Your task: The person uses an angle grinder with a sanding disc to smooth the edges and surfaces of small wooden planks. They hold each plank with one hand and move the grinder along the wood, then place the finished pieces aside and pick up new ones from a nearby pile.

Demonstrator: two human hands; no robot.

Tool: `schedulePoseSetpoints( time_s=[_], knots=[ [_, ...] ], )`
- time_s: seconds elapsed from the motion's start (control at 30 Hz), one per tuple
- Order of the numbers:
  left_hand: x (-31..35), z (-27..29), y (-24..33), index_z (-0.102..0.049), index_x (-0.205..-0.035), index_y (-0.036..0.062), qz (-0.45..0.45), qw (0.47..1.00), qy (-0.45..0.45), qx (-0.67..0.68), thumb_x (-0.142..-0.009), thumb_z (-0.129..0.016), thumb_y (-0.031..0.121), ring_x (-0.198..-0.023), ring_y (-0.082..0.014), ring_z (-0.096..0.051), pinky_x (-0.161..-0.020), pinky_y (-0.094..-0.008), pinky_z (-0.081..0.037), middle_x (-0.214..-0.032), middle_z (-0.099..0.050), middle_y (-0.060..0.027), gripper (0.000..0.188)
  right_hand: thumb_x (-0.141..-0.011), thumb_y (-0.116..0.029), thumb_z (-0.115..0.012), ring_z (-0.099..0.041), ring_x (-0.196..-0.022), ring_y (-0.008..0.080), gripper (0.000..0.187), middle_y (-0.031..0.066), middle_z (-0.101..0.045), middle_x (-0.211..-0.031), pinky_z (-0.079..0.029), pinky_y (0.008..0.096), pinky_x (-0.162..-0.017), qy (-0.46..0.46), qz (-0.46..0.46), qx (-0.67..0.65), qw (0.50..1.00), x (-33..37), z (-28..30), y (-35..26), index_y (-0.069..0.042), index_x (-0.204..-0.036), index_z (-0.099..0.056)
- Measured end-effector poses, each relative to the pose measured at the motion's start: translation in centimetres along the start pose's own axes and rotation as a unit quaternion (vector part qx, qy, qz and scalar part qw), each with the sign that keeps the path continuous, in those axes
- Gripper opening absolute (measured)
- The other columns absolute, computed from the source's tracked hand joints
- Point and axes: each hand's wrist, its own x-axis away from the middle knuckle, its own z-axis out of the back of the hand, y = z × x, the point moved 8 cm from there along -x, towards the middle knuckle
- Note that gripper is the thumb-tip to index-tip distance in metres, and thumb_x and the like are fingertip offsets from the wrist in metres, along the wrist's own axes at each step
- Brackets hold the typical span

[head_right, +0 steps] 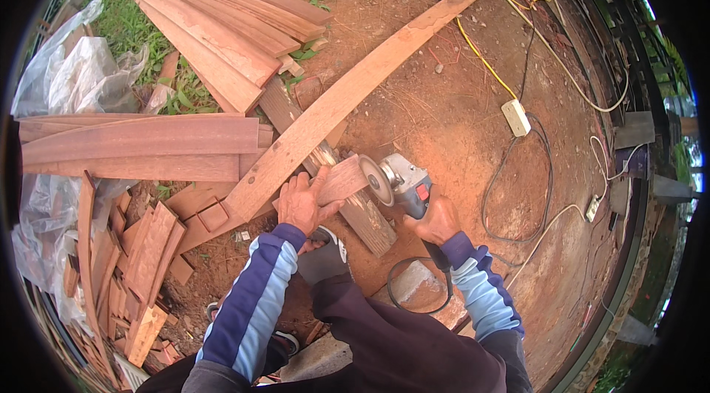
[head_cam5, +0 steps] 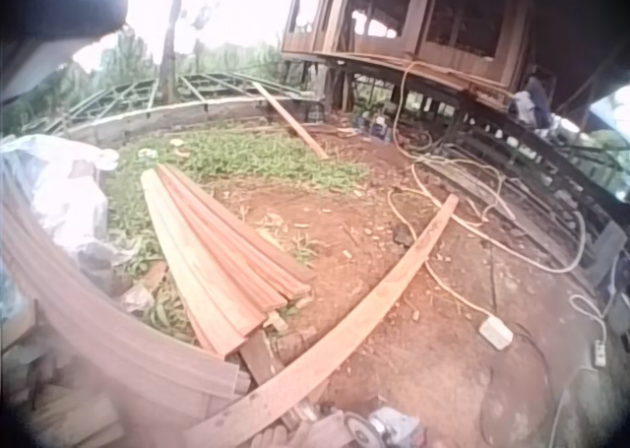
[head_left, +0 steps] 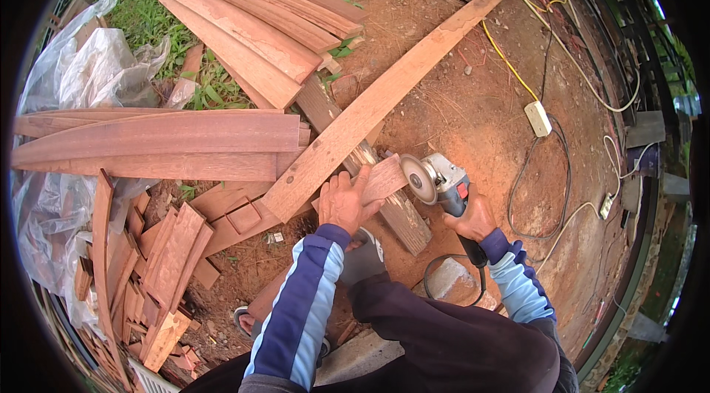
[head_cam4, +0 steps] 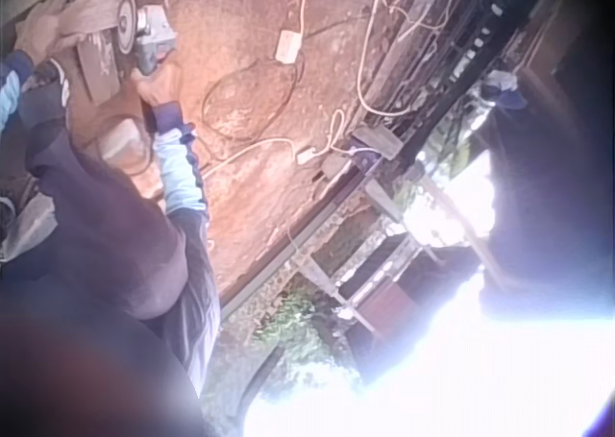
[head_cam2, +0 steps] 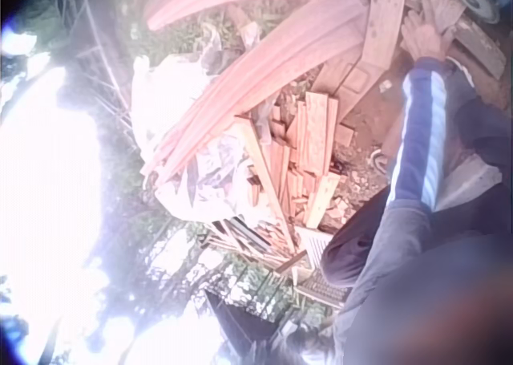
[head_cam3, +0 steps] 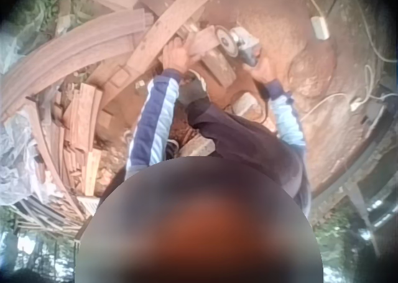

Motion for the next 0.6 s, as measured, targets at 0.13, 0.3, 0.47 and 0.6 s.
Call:
schedulePoseSetpoints(
  time_s=[0.13,0.3,0.47,0.6],
  knots=[
    [0.00,-0.12,-0.16,-0.052,-0.134,0.0109,0.003,1.000,-0.007,0.004,-0.072,-0.074,0.047,-0.089,-0.0329,-0.054,-0.079,-0.0437,-0.043,-0.092,-0.053,-0.0164,0.074,-0.063,-0.029,-0.074,-0.065,-0.072,0.0437,0.060,0.0299,-0.062,-0.076,-0.052,0.0453,-0.065,0.002,0.003,-0.002,1.000,-0.08,0.00,-0.10,0.013,-0.099,-0.050],
    [0.03,-0.07,-0.11,-0.052,-0.134,0.0115,0.003,1.000,-0.007,0.002,-0.073,-0.073,0.047,-0.089,-0.0333,-0.054,-0.079,-0.0439,-0.043,-0.092,-0.053,-0.0166,0.074,-0.063,-0.029,-0.074,-0.065,-0.072,0.0438,0.060,0.0302,-0.062,-0.076,-0.052,0.0455,-0.064,0.009,0.013,-0.010,1.000,-0.24,0.04,-0.21,0.012,-0.099,-0.050],
    [-0.02,-0.15,-0.16,-0.052,-0.133,0.0119,0.008,1.000,-0.010,0.002,-0.073,-0.073,0.048,-0.090,-0.0341,-0.054,-0.080,-0.0442,-0.043,-0.093,-0.054,-0.0171,0.073,-0.063,-0.030,-0.074,-0.065,-0.071,0.0440,0.060,0.0293,-0.062,-0.075,-0.052,0.0456,-0.063,0.009,0.009,-0.005,1.000,-0.32,0.14,-0.43,0.012,-0.098,-0.050],
    [0.01,-0.17,-0.21,-0.052,-0.133,0.0117,0.005,1.000,-0.007,0.006,-0.073,-0.073,0.047,-0.090,-0.0344,-0.054,-0.080,-0.0444,-0.043,-0.093,-0.054,-0.0173,0.073,-0.063,-0.030,-0.073,-0.065,-0.071,0.0438,0.061,0.0290,-0.062,-0.075,-0.052,0.0453,-0.063,0.001,0.003,-0.002,1.000,-0.38,0.12,-0.50,0.013,-0.099,-0.049]
  ],
)
